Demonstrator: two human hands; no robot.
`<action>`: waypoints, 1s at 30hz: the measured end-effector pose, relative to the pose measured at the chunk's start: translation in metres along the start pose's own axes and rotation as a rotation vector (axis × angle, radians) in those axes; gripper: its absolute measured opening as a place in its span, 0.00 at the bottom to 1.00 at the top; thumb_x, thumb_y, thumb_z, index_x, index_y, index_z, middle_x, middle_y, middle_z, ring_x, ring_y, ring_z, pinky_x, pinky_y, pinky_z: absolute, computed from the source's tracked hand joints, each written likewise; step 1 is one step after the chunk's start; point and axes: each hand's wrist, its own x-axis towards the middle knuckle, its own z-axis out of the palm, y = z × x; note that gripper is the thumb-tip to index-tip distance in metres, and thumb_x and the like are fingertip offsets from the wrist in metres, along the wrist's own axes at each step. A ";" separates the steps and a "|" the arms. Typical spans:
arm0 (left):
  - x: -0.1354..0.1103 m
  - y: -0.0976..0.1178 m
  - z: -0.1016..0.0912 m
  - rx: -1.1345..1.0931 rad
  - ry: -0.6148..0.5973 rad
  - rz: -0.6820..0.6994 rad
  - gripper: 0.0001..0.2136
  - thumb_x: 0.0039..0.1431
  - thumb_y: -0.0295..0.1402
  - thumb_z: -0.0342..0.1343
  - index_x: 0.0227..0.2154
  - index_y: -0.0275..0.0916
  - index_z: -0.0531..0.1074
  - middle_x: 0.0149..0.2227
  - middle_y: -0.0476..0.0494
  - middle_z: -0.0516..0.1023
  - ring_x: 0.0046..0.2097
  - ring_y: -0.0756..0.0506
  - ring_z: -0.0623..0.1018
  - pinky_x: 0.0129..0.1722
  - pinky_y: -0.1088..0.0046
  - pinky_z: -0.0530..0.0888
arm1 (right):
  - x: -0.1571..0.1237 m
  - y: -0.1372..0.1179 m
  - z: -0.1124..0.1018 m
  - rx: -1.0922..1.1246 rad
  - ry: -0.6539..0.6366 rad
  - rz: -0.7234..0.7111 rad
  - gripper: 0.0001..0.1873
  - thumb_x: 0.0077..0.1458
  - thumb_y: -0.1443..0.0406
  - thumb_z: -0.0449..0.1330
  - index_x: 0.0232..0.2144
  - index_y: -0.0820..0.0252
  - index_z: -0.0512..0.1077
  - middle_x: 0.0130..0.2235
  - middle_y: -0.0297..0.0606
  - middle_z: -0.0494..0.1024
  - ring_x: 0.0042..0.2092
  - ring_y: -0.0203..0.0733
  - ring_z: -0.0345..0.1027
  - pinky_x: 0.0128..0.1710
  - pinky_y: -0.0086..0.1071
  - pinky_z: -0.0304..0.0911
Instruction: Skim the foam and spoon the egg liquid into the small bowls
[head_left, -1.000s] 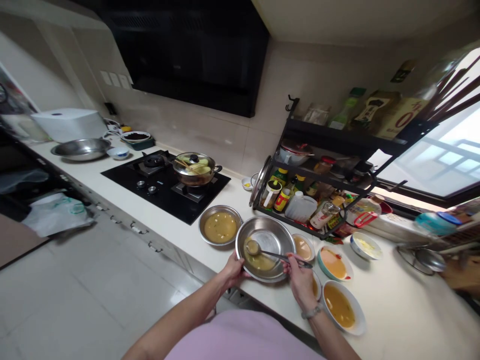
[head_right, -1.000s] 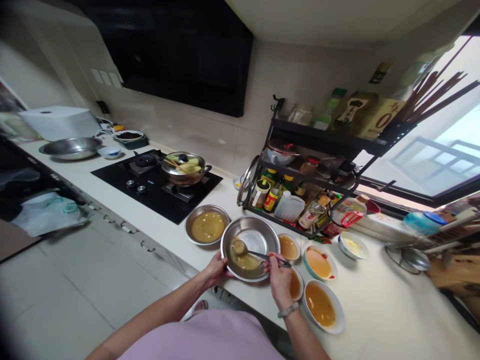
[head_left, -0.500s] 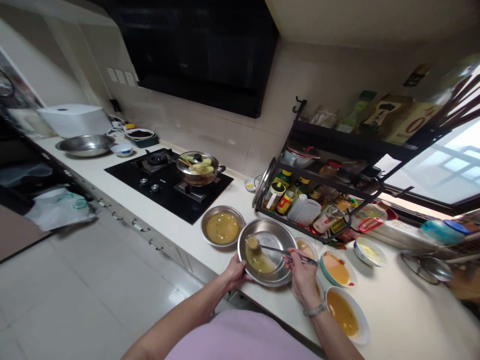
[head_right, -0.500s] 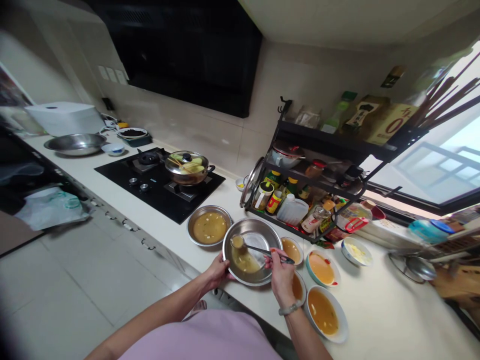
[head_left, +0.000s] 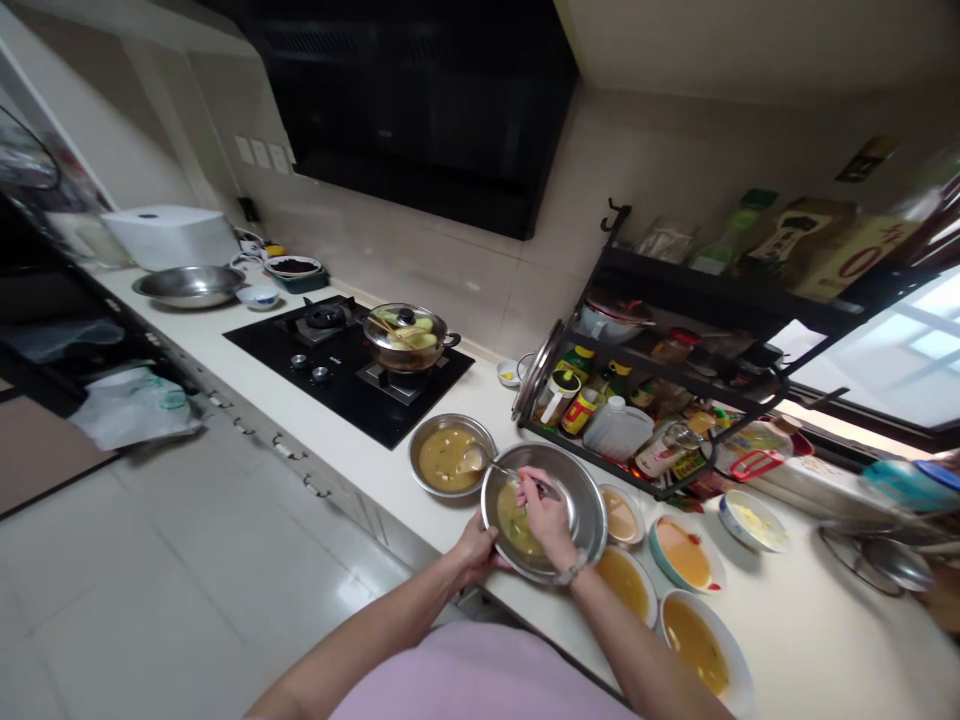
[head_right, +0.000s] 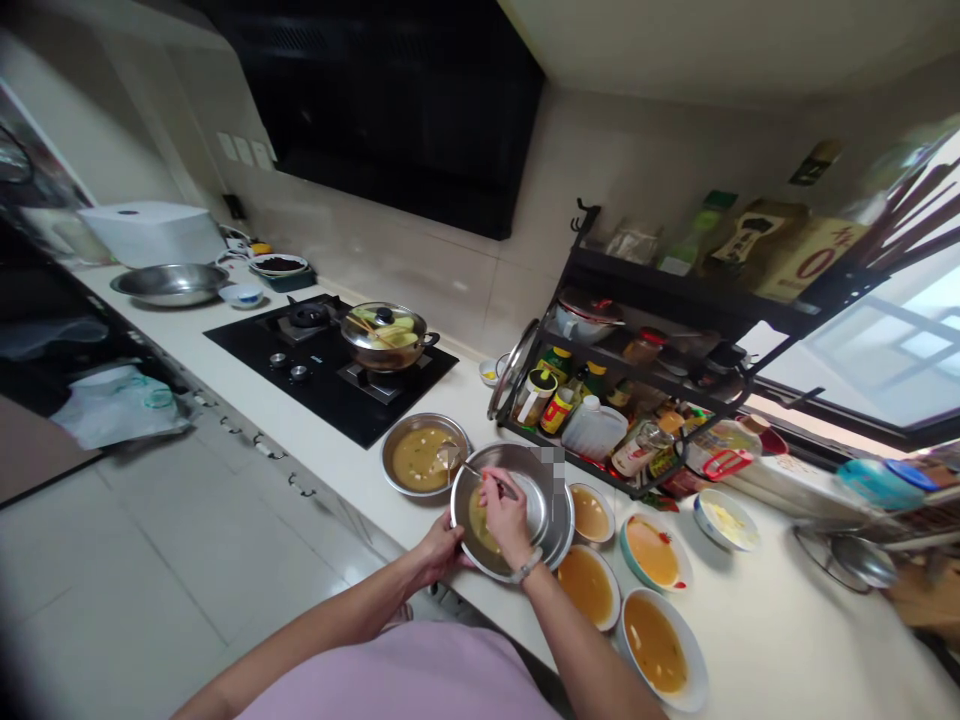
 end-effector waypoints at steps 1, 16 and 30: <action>-0.001 0.001 0.000 -0.001 0.000 0.001 0.24 0.46 0.21 0.51 0.50 0.38 0.62 0.34 0.45 0.77 0.27 0.48 0.76 0.21 0.74 0.74 | -0.003 -0.002 0.001 -0.049 -0.058 -0.102 0.13 0.58 0.59 0.53 0.35 0.59 0.75 0.29 0.39 0.77 0.28 0.41 0.71 0.31 0.34 0.69; 0.004 -0.004 -0.005 0.039 0.023 0.016 0.28 0.47 0.20 0.50 0.54 0.37 0.60 0.41 0.40 0.77 0.28 0.47 0.77 0.22 0.72 0.75 | -0.048 0.025 -0.082 -0.174 0.037 -0.041 0.13 0.56 0.58 0.57 0.38 0.57 0.76 0.36 0.42 0.78 0.32 0.42 0.72 0.34 0.35 0.72; 0.007 -0.005 -0.003 0.020 0.068 -0.025 0.24 0.47 0.21 0.55 0.50 0.36 0.62 0.32 0.46 0.77 0.26 0.48 0.76 0.25 0.71 0.76 | -0.083 0.050 -0.090 0.174 0.328 0.420 0.24 0.44 0.48 0.64 0.34 0.61 0.73 0.22 0.37 0.76 0.21 0.42 0.68 0.20 0.32 0.65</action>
